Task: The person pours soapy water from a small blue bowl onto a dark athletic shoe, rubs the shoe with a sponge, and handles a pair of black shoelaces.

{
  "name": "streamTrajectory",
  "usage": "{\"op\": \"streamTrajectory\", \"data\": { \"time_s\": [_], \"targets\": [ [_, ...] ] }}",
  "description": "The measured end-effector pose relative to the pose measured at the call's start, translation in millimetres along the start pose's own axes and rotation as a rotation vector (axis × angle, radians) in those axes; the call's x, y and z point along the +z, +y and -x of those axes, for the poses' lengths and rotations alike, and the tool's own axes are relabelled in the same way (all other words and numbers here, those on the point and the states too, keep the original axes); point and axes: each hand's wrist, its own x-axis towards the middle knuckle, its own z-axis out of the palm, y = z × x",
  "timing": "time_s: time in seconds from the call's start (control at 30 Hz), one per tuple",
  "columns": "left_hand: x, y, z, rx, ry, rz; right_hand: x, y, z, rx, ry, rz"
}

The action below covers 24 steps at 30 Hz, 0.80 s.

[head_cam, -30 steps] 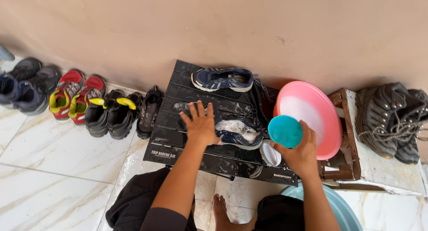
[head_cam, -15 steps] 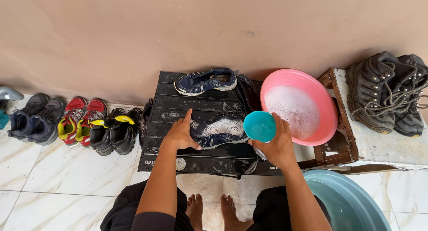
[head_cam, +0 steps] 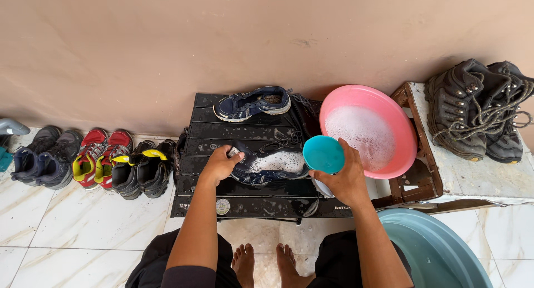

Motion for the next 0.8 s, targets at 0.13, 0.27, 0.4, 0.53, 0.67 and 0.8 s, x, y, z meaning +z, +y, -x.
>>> {"op": "streamTrajectory", "data": {
  "time_s": [0.13,0.27,0.4,0.53,0.67,0.8],
  "targets": [
    [0,29,23,0.074,0.065,0.009,-1,-3,1,0.006,0.008,0.006],
    [-2,40,32,0.201,0.200,0.109,1,1,-1,-0.005,0.025,0.005],
    [-7,63,54,0.340,0.317,0.136,2,3,-1,-0.033,0.043,-0.006],
    [-28,73,66,0.425,0.249,0.044,3,8,-4,-0.039,0.037,-0.002],
    [-43,64,70,0.402,0.195,-0.424,5,5,-4,-0.066,0.021,0.006],
    [-45,54,60,0.404,0.120,-0.480,3,-6,1,-0.085,0.016,-0.009]
  ]
}}
